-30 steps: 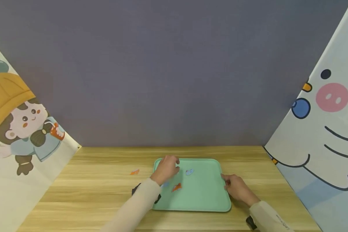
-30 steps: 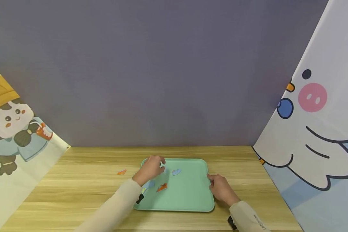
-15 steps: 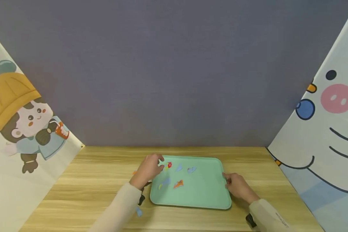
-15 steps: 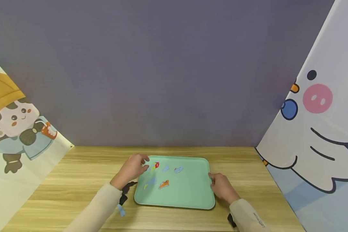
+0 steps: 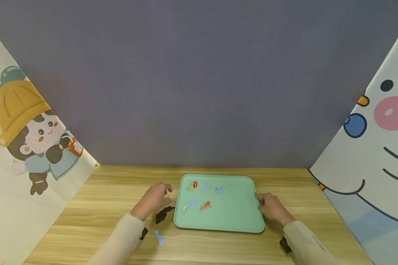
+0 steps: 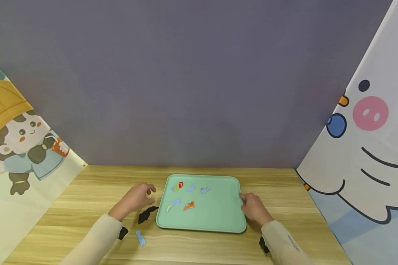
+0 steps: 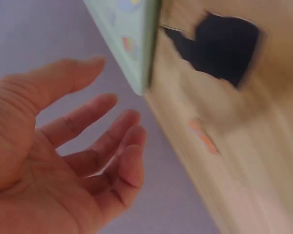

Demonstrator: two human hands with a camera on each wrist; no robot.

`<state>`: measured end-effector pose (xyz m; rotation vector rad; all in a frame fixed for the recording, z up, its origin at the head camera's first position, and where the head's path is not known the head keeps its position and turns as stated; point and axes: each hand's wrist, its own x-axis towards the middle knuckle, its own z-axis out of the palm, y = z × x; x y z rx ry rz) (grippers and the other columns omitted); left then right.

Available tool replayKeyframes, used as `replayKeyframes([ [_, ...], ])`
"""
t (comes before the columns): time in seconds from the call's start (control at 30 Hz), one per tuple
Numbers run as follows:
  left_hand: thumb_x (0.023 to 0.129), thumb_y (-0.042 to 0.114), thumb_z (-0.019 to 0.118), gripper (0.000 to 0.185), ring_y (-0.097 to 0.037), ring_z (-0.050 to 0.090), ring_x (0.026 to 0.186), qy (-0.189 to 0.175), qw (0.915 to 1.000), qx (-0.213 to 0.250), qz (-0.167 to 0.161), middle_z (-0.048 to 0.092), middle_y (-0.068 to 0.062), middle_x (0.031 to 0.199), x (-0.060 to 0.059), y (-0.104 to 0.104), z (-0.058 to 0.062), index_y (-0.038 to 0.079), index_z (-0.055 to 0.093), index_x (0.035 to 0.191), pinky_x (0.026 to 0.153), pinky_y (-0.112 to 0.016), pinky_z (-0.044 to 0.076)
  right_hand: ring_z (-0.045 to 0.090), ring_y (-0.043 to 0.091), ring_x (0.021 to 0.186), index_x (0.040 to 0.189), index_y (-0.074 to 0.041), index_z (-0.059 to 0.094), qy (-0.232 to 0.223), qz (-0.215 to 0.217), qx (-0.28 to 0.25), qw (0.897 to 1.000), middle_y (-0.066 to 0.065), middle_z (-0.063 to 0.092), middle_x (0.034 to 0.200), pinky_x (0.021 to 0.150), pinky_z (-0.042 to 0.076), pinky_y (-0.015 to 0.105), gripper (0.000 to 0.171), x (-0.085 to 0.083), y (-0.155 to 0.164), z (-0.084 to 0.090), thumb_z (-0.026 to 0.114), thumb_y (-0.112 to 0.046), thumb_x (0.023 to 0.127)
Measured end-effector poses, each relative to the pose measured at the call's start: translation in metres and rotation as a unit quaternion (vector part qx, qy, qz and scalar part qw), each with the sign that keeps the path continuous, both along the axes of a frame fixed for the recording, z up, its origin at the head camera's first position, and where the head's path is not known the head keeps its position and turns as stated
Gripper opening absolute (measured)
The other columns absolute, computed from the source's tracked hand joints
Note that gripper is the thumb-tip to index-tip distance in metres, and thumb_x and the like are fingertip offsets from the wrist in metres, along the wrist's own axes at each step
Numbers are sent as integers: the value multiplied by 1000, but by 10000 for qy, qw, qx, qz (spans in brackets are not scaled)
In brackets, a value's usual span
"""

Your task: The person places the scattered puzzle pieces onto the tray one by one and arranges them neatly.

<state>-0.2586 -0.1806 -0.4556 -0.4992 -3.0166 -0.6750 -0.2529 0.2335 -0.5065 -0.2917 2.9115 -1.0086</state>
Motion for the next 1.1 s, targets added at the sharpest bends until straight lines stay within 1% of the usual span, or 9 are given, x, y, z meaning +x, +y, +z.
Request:
replayKeyframes([
  [0.1, 72, 10, 81, 32, -24, 58, 82, -496, 9985, -235, 20, 63, -12, 94, 6, -8, -5, 2, 66, 99, 69, -39, 49, 35, 11, 51, 127, 12, 51, -120, -18, -60, 9999, 1, 41, 63, 45, 34, 23, 46, -3, 0, 0, 63, 6, 83],
  [0.17, 70, 11, 83, 34, -24, 57, 80, -694, 9968, -387, -18, 63, -10, 91, 10, -11, -9, 2, 66, 97, 70, -41, 49, 35, 11, 51, 127, 12, 50, -179, -45, -70, 9998, 1, 41, 64, 45, 34, 22, 46, -3, 2, 0, 62, 6, 83],
  [0.2, 68, 12, 84, 34, -24, 57, 80, -720, 9964, -438, -52, 63, -8, 89, 11, -12, -12, 2, 65, 95, 70, -41, 49, 35, 11, 51, 127, 12, 50, -182, -61, -71, 9998, 1, 41, 64, 45, 34, 22, 46, -3, 2, 0, 62, 6, 83],
  [0.27, 67, 12, 84, 32, -22, 56, 77, -691, 9964, -473, -92, 62, -6, 85, 12, -12, -18, 4, 65, 91, 70, -42, 48, 35, 11, 52, 127, 12, 51, -137, -68, -43, 9999, 1, 42, 64, 46, 34, 22, 46, -2, 3, 1, 62, 6, 82],
  [0.33, 66, 9, 84, 30, -22, 55, 75, -558, 9972, -482, -127, 61, -4, 82, 12, -11, -24, 4, 64, 88, 69, -42, 47, 35, 11, 52, 127, 12, 50, -94, -38, -5, 9999, 1, 41, 64, 46, 34, 22, 46, -2, 3, 1, 62, 6, 82],
  [0.47, 65, 0, 79, 27, -23, 54, 75, -368, 9984, -421, -25, 60, -6, 82, 11, -10, -31, 4, 63, 86, 70, -43, 48, 35, 11, 52, 126, 13, 50, -36, 1, 28, 10000, 1, 41, 64, 46, 34, 23, 46, -2, 2, 2, 62, 6, 82],
  [0.67, 62, -3, 77, 31, -21, 51, 70, -142, 9987, -475, 148, 56, -7, 80, 11, -11, -34, 4, 59, 86, 64, -38, 48, 35, 11, 52, 128, 13, 49, -127, -17, -10, 9999, 1, 41, 64, 46, 33, 23, 47, -2, -1, 2, 61, 6, 83],
  [0.87, 68, 0, 76, 31, -23, 50, 70, 84, 9977, -568, 369, 54, -9, 79, 9, -13, -36, 2, 58, 93, 64, -39, 46, 34, 11, 49, 130, 10, 48, -374, -174, -150, 9990, 3, 43, 69, 43, 34, 22, 48, -3, -2, 1, 61, 6, 84],
  [1.1, 68, 3, 80, 34, -23, 53, 72, -77, 9975, -457, 536, 54, -10, 80, 7, -18, -38, -1, 59, 95, 66, -39, 49, 34, 10, 47, 130, 11, 48, -419, -189, -132, 9989, 3, 44, 68, 43, 34, 22, 48, -3, -2, 0, 61, 6, 85],
])
